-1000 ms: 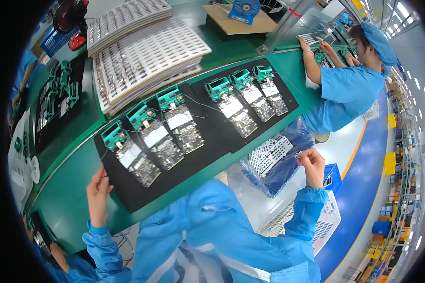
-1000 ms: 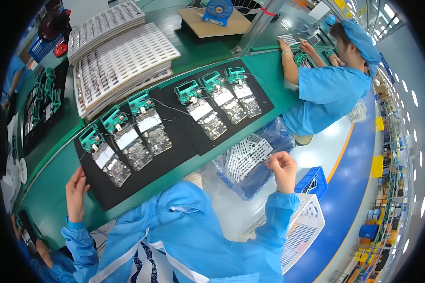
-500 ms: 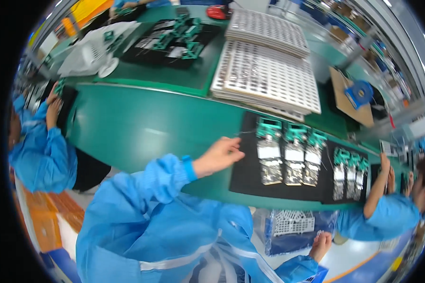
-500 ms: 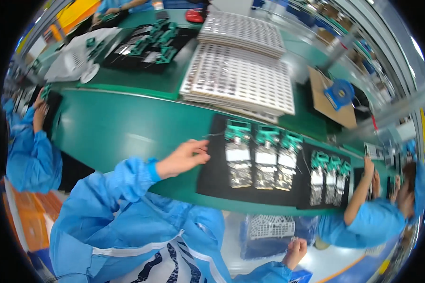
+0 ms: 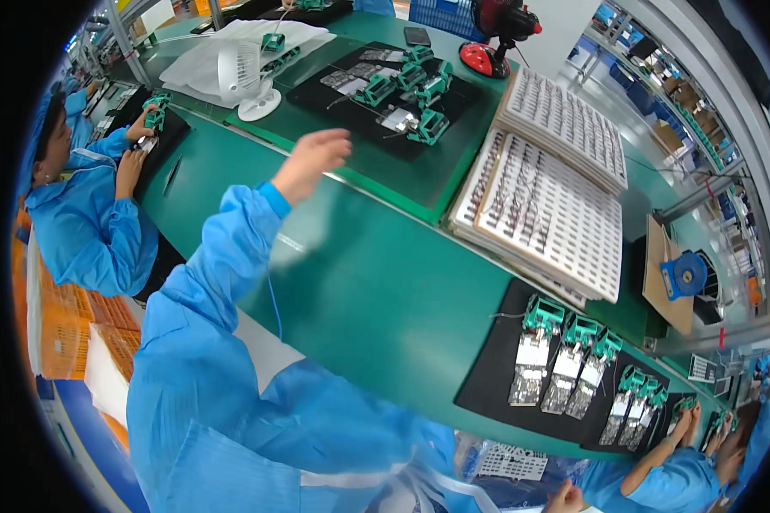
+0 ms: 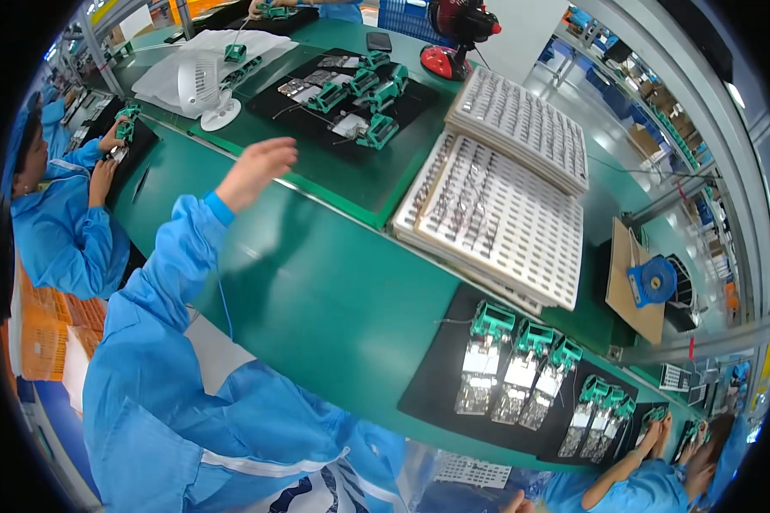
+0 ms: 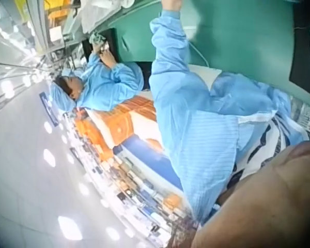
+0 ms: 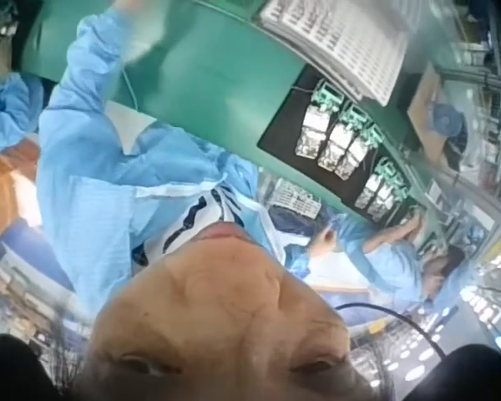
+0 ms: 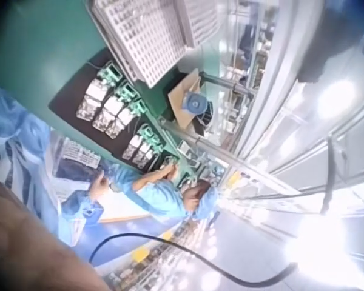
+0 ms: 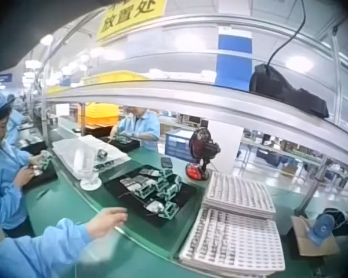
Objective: The person installs small electronic components onto circuit boards by hand and slides the assembled boards along the assembly line.
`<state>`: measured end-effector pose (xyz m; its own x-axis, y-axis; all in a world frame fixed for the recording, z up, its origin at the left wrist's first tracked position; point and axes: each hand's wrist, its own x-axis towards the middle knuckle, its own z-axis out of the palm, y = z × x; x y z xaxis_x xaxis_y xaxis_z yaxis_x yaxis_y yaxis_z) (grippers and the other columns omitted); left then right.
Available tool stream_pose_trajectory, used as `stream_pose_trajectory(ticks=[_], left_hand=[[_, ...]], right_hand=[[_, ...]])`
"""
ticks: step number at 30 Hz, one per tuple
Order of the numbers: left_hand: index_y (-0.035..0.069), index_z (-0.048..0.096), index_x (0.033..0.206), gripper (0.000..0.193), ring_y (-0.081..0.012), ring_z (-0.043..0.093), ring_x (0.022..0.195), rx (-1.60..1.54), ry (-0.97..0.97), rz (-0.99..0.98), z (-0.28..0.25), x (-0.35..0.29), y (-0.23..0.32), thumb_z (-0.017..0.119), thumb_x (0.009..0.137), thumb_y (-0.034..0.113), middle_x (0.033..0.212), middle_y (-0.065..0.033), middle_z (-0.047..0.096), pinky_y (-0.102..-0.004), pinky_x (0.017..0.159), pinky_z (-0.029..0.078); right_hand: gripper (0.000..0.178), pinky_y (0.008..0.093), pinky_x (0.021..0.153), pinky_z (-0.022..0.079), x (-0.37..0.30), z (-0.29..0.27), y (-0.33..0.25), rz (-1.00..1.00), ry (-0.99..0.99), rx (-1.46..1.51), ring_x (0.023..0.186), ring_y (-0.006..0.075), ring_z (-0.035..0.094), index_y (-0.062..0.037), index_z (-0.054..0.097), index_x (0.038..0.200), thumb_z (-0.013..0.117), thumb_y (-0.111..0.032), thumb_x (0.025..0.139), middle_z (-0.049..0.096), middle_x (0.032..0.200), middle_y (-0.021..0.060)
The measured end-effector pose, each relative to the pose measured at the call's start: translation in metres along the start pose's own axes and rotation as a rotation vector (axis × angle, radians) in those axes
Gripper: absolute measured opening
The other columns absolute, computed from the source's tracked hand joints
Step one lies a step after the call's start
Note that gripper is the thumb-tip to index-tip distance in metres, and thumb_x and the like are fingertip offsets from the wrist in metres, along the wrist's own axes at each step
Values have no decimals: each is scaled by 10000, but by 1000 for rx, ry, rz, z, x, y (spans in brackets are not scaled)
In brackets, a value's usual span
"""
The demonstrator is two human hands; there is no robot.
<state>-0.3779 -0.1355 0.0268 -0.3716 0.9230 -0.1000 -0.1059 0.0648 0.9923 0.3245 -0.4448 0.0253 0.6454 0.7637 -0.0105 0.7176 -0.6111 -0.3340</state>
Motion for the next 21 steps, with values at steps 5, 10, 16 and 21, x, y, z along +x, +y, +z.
stream_pose_trajectory(ticks=[5,10,16,21], left_hand=[[-56,388,1440,597,-327,485,1322,-247,298,-219,-54,117,-12,635,968,214,1437,-230,462,-407,1109,422],[-36,536,1176,504,-286,614,1034,-355,487,-208,-92,199,-43,772,876,293,1165,-187,576,-413,942,529],[-12,568,995,226,-258,620,981,-475,343,-175,-97,228,-20,711,912,142,1005,-137,593,-416,894,568],[-56,553,1007,118,-240,630,887,-762,244,-133,-74,196,-4,615,933,12,1002,-137,588,-345,849,611]], right_hand=[[326,253,708,490,-24,-37,-221,-335,-317,388,743,95,562,14,645,1209,712,-36,894,652,832,65],[253,351,685,566,-19,22,-400,-999,-741,211,808,312,704,-32,683,1117,705,-130,885,713,957,154],[243,310,677,549,-32,116,-563,-1102,-1439,504,771,175,693,-13,660,1138,630,-190,973,705,935,100],[792,293,809,511,-48,204,-670,-664,-1495,810,1022,169,651,20,311,1495,691,-391,935,662,1175,120]])
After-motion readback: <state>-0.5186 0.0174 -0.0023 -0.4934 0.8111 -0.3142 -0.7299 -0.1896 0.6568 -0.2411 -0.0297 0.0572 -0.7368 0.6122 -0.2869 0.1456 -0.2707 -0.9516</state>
